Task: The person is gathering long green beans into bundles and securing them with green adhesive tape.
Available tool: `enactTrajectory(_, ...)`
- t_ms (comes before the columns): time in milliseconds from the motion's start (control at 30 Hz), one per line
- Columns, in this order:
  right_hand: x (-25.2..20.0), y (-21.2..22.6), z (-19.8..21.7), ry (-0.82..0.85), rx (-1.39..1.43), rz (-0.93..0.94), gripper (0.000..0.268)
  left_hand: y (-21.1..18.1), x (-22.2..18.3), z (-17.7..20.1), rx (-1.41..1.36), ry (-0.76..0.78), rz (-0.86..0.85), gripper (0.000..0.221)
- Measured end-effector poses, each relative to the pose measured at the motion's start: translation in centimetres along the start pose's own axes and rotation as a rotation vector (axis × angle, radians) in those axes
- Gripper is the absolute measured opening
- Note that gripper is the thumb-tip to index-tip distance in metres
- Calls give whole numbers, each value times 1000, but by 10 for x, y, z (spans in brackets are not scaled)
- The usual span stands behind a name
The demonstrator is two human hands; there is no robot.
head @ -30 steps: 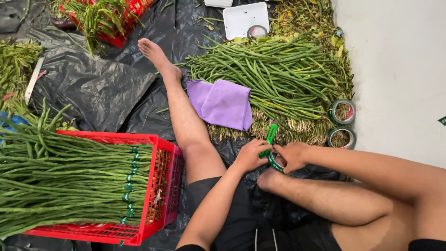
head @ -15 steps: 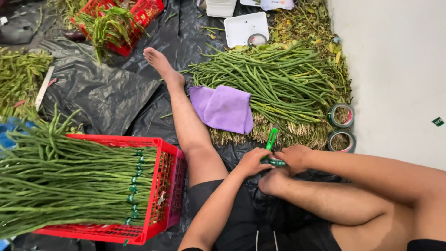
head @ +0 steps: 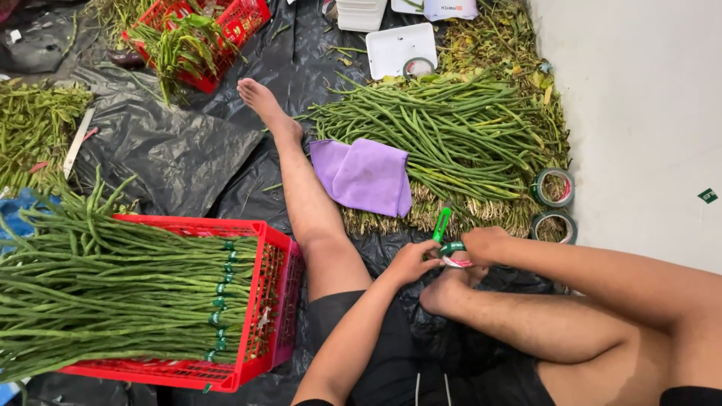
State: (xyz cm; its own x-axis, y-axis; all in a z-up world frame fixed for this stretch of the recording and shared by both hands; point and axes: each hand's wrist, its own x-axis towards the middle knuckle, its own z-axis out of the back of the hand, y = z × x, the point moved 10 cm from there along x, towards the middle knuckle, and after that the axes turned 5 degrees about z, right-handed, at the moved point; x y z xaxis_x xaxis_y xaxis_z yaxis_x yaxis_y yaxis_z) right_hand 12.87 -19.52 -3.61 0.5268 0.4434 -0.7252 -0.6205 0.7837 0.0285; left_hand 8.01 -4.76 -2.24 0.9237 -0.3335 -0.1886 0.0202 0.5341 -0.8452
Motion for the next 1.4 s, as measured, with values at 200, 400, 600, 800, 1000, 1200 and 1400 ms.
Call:
enactTrajectory(200,-30,13,25,7,149,9,52,-3,2,0,26,-3,3,36)
enactTrajectory(400,-53,24,41,-7,208,0,49,13,7,6,99,-33,73,31)
enactTrajectory(600,-41,21,47,-59,227,39,47,16,7,7,75,-45,88,31)
enactTrajectory(800,-34,24,45,-126,252,72,46,19,8,10,55,-55,91,31)
enactTrajectory(1000,-26,26,49,-194,278,103,44,22,9,15,37,-62,94,30)
enactTrajectory(1200,-19,22,50,-264,310,136,43,24,9,17,22,-67,98,30)
enactTrajectory(1400,-8,9,39,-271,373,136,45,22,11,29,-108,-147,88,29)
